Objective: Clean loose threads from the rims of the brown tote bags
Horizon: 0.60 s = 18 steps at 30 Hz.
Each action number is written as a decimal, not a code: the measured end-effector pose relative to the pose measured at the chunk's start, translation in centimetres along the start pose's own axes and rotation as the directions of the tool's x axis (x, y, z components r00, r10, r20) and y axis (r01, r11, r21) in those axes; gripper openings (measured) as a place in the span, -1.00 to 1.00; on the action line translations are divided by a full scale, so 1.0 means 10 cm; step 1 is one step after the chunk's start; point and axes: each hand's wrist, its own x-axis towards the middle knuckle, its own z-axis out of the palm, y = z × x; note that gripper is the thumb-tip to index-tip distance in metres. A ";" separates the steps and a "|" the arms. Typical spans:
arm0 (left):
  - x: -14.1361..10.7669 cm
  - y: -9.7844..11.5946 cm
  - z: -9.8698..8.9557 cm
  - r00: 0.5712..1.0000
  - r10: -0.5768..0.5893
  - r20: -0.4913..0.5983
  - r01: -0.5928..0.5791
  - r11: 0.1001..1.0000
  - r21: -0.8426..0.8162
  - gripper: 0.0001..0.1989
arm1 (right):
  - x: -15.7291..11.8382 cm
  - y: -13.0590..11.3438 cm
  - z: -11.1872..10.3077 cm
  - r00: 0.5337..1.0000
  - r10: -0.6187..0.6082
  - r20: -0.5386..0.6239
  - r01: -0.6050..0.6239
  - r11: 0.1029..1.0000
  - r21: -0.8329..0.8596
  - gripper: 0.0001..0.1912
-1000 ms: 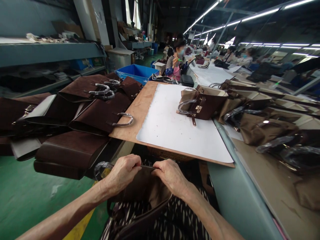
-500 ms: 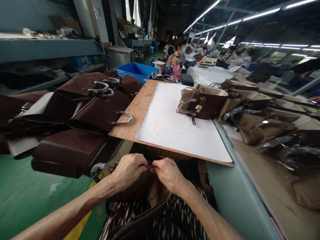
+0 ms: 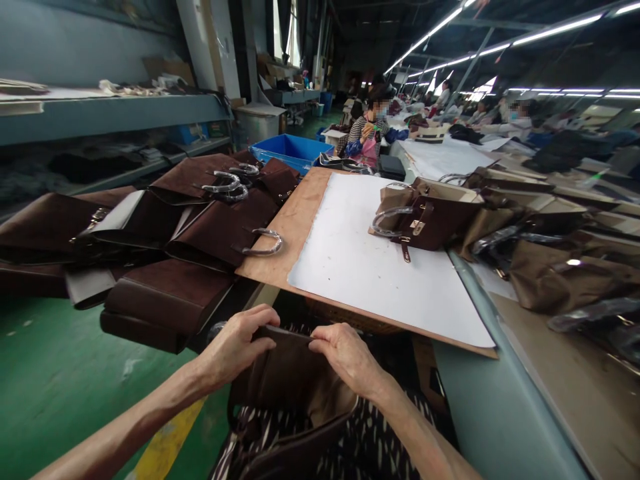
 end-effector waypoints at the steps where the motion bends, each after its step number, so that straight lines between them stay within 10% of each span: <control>1: -0.02 -0.03 0.03 0.999 0.040 -0.025 -0.040 0.999 -0.016 -0.85 | 0.00 -0.01 0.00 1.000 0.008 0.004 -0.008 1.000 -0.001 -0.76; 12: -0.02 -0.12 0.12 0.990 0.111 -0.082 -0.107 0.993 0.053 -0.90 | -0.01 -0.11 -0.02 0.999 0.048 0.001 -0.048 0.999 -0.011 -0.78; 18: -0.05 -0.13 0.16 0.917 0.331 -0.225 -0.269 0.926 0.265 -0.80 | -0.01 -0.09 0.00 0.997 0.069 -0.017 -0.069 0.997 -0.017 -0.80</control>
